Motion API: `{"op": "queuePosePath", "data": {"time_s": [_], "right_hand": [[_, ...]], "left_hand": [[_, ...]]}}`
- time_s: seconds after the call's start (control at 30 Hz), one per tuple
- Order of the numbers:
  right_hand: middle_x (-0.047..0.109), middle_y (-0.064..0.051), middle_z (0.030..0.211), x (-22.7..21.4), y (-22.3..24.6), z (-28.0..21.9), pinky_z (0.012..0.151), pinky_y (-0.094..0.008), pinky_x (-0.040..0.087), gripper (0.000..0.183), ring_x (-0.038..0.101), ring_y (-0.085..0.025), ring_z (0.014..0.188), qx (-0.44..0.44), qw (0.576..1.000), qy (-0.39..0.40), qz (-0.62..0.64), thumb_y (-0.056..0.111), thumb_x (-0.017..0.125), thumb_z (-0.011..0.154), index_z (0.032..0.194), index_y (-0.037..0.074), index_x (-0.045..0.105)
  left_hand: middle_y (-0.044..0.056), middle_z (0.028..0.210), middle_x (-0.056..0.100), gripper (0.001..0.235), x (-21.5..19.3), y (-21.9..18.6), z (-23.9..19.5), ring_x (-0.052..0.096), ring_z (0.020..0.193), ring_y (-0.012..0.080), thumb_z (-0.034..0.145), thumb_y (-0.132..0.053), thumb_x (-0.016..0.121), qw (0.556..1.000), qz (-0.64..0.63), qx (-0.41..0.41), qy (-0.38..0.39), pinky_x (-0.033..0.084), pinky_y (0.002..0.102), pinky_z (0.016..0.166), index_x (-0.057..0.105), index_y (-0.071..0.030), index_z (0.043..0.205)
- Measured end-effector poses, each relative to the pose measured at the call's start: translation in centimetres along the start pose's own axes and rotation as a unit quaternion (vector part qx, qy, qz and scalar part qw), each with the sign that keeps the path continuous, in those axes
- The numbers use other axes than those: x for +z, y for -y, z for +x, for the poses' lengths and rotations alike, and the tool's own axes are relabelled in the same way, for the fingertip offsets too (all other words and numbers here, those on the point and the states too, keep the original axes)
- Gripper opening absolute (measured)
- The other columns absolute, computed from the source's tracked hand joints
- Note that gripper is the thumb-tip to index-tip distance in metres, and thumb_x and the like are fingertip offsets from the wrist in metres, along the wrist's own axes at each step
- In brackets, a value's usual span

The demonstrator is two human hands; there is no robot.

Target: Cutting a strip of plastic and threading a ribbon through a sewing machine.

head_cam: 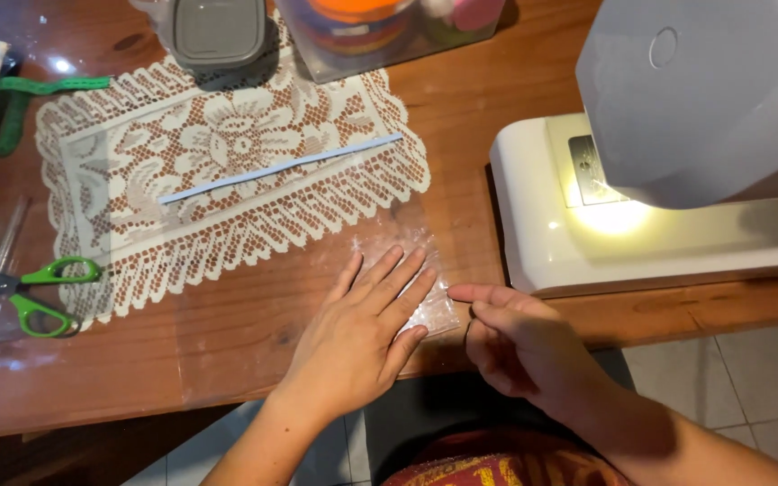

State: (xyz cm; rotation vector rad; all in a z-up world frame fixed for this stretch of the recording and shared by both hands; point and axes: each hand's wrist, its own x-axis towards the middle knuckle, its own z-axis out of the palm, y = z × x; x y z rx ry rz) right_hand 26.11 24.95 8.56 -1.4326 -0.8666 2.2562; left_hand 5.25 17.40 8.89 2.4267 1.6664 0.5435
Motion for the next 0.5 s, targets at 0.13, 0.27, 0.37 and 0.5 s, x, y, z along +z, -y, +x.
{"op": "queuePosePath", "data": {"time_s": [0.13, 0.27, 0.37, 0.5], "right_hand": [[0.059, -0.017, 0.053, 2.3, 1.6, -0.7, 0.026, -0.032, 0.026, 0.041, 0.043, -0.026, 0.028, -0.013, 0.984, -0.047, -0.173, 0.020, 0.044, 0.096, 0.129, 0.002, 0.060], [0.065, -0.011, 0.055, 2.6, 1.3, 0.2, 0.055, -0.041, 0.042, 0.026, 0.059, -0.029, 0.047, -0.067, 0.884, -0.121, -0.447, 0.031, 0.044, 0.102, 0.093, 0.014, 0.060], [0.070, -0.006, 0.058, 2.2, 0.7, 1.1, 0.071, -0.042, 0.049, 0.019, 0.068, -0.029, 0.060, -0.114, 0.829, -0.155, -0.526, 0.035, 0.053, 0.095, 0.090, 0.019, 0.063], [0.061, -0.002, 0.050, 1.6, -0.2, 1.9, 0.062, -0.042, 0.044, 0.019, 0.058, -0.025, 0.052, -0.154, 0.814, -0.150, -0.540, 0.035, 0.060, 0.093, 0.086, 0.019, 0.064]], "left_hand": [[0.012, 0.161, 0.043, 0.055, 0.0, 0.1, -0.1, 0.037, 0.150, 0.0346, 0.104, -0.036, 0.048, 1.000, -0.003, -0.001, 0.011, 0.022, 0.056, 0.122, 0.045, -0.010, 0.153], [0.013, 0.162, 0.042, 0.061, 0.0, 0.2, -0.3, 0.036, 0.151, 0.0350, 0.100, -0.037, 0.055, 1.000, -0.016, 0.007, 0.013, 0.020, 0.057, 0.123, 0.045, -0.009, 0.153], [0.012, 0.160, 0.045, 0.061, 0.1, 0.3, -0.5, 0.037, 0.150, 0.0355, 0.099, -0.037, 0.057, 1.000, -0.025, 0.011, 0.011, 0.020, 0.058, 0.124, 0.045, -0.009, 0.153], [0.010, 0.160, 0.045, 0.064, 0.1, 0.7, -0.7, 0.037, 0.150, 0.0355, 0.094, -0.032, 0.061, 0.999, -0.035, 0.013, 0.012, 0.021, 0.059, 0.123, 0.045, -0.012, 0.153]]}}
